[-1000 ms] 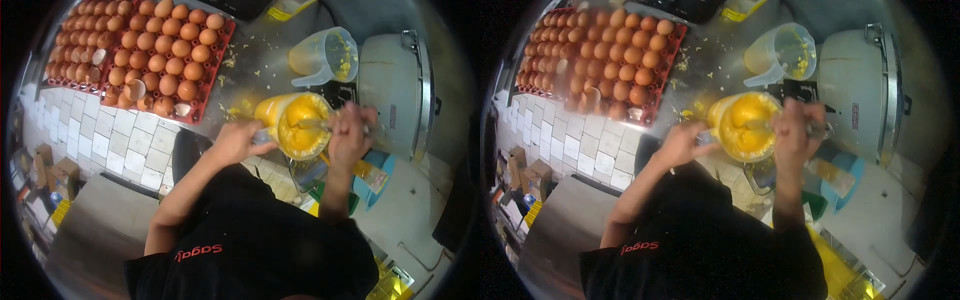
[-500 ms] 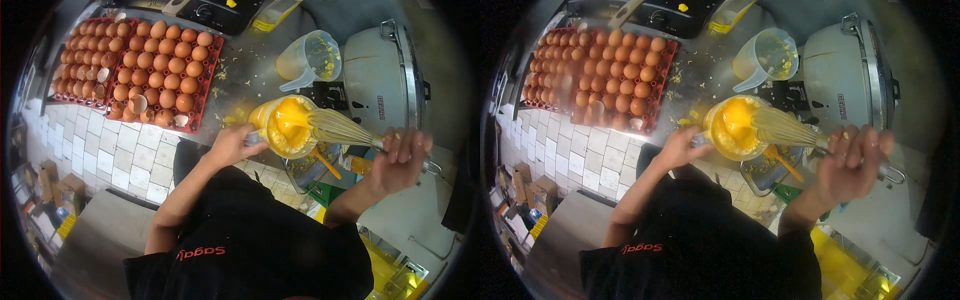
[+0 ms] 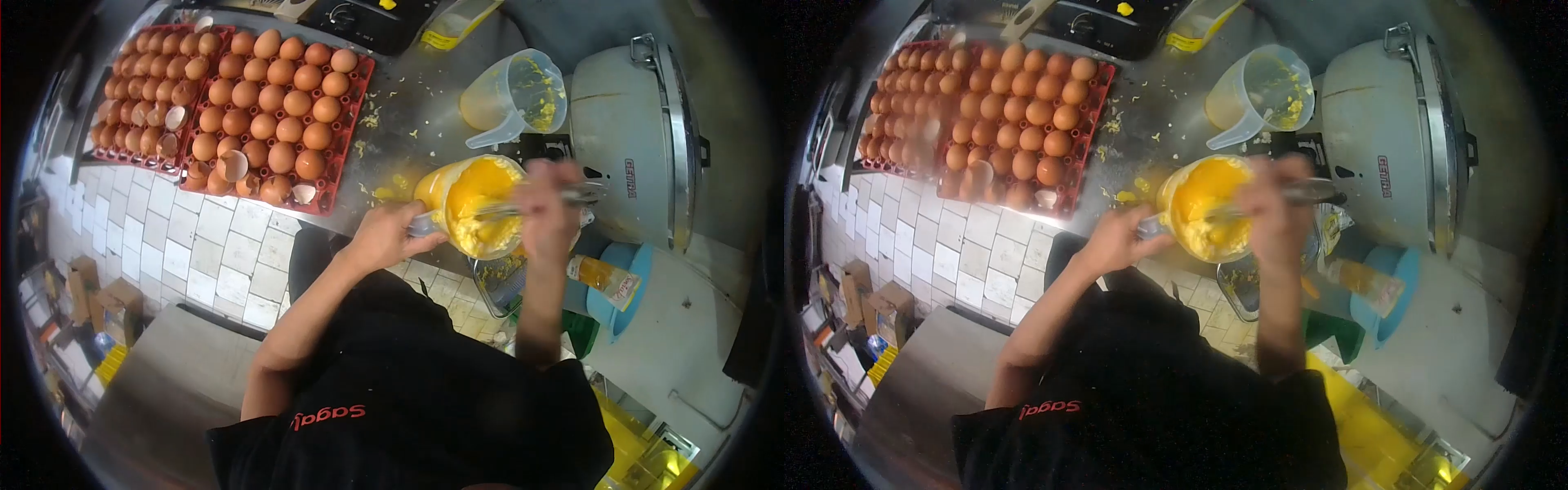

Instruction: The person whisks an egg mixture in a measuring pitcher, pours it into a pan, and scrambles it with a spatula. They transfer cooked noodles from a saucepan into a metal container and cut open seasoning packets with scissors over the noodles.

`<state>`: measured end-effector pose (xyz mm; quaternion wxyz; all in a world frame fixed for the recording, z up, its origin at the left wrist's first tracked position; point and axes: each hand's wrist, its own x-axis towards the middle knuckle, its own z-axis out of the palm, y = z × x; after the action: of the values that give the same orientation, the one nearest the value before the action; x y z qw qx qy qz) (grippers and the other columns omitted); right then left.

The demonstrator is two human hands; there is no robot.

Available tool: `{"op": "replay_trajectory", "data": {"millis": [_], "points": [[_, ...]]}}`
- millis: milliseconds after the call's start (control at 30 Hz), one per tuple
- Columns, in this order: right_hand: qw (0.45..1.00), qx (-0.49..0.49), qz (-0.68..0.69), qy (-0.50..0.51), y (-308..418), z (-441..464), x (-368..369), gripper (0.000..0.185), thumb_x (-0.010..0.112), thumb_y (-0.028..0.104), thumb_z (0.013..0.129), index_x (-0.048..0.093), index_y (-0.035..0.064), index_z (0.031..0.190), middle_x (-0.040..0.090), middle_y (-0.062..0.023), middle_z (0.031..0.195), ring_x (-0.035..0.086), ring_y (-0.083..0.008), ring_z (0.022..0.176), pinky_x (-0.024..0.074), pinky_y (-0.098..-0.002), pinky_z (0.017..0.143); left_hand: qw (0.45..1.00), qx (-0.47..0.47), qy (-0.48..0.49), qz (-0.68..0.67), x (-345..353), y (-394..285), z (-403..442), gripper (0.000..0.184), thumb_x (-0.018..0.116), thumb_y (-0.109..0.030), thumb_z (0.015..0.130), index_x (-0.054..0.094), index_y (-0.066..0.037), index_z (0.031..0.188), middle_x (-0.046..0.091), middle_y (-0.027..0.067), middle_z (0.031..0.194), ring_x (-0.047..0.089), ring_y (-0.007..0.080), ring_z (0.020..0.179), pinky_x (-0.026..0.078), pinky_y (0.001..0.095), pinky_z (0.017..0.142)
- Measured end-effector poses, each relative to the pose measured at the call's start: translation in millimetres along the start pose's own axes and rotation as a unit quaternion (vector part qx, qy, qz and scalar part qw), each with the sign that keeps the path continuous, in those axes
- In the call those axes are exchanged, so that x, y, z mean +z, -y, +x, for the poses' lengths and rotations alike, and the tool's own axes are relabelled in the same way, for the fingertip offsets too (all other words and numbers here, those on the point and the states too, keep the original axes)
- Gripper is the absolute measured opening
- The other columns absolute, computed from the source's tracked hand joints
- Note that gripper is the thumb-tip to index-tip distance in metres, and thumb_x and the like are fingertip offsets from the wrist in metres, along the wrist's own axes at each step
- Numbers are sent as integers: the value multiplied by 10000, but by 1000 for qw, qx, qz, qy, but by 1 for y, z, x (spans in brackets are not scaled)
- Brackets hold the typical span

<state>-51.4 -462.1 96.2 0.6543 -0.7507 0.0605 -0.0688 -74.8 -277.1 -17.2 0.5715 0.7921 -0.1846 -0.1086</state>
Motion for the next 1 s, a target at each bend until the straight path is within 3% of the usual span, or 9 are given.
{"op": "replay_trajectory", "data": {"millis": [67, 133, 200, 333, 500, 600, 667, 767, 1000], "points": [[975, -91, 190, -75, -19, -5, -8, 138, 594, 111, 916, 524, 92, 799, 554, 7, 646, 505, -82, 532, 437, -229, 531, 1000, 3, -12, 5, 0, 1, 3, 430, 747, -445, 776, 630, -44, 880, 634, 160, 705, 635, 368, 688, 505, 443, 618], [993, -86, -65, -36, -22, -11, -1, 103, 598, 65, 890, 517, 95, 834, 508, 21, 623, 470, -92, 532, 434, -237, 547, 1000, 7, -10, 9, 3, 0, 0, 433, 748, -451, 773, 628, -47, 874, 634, 157, 706, 636, 365, 692, 507, 442, 621], [990, 53, 73, -107, 7, 6, -5, 144, 659, 68, 850, 519, 94, 833, 474, 32, 617, 475, -81, 576, 420, -245, 558, 999, 35, -16, 4, 6, 6, -1, 431, 750, -452, 771, 631, -51, 873, 634, 153, 709, 637, 363, 694, 508, 441, 623], [983, -6, -156, 95, 1, 3, -1, 178, 659, 91, 870, 495, 109, 805, 456, 41, 623, 430, -72, 583, 352, -247, 539, 1000, 5, -24, 5, 7, 5, -1, 420, 754, -446, 767, 641, -58, 884, 635, 147, 715, 639, 361, 694, 509, 440, 624], [980, -71, 168, -86, -1, 4, -12, 110, 629, 85, 876, 525, 91, 839, 550, -5, 692, 544, -117, 604, 433, -269, 566, 1000, -12, -12, -8, 1, -1, -6, 419, 753, -443, 769, 654, -59, 907, 636, 151, 711, 638, 361, 693, 509, 447, 625], [996, 15, 83, -36, -9, 1, -24, 139, 590, -12, 837, 526, 75, 923, 591, -46, 842, 589, -125, 683, 502, -282, 608, 1000, 4, -18, 10, 5, 3, 6, 426, 747, -447, 772, 658, -57, 916, 640, 151, 716, 638, 358, 698, 509, 448, 631], [997, -60, -56, 10, -41, -9, -36, 145, 587, -17, 834, 528, 75, 929, 590, -47, 831, 582, -122, 676, 496, -278, 603, 1000, -18, 13, 20, -1, -1, 1, 433, 745, -453, 771, 657, -57, 924, 642, 151, 720, 640, 355, 701, 509, 448, 635], [991, -17, 57, -120, -9, -3, -26, 123, 577, -22, 831, 520, 79, 873, 570, -37, 761, 554, -112, 631, 467, -247, 556, 1000, 17, 8, 15, 0, 2, -2, 455, 741, -475, 767, 648, -60, 930, 641, 149, 716, 637, 361, 697, 509, 450, 627], [975, -53, -194, 95, -28, 4, -19, 146, 581, 69, 857, 531, 129, 733, 508, 38, 701, 519, -81, 636, 420, -216, 591, 1000, 11, -18, 21, 2, 8, 7, 447, 740, -481, 763, 638, -63, 884, 630, 149, 704, 635, 362, 689, 506, 452, 610]]}}
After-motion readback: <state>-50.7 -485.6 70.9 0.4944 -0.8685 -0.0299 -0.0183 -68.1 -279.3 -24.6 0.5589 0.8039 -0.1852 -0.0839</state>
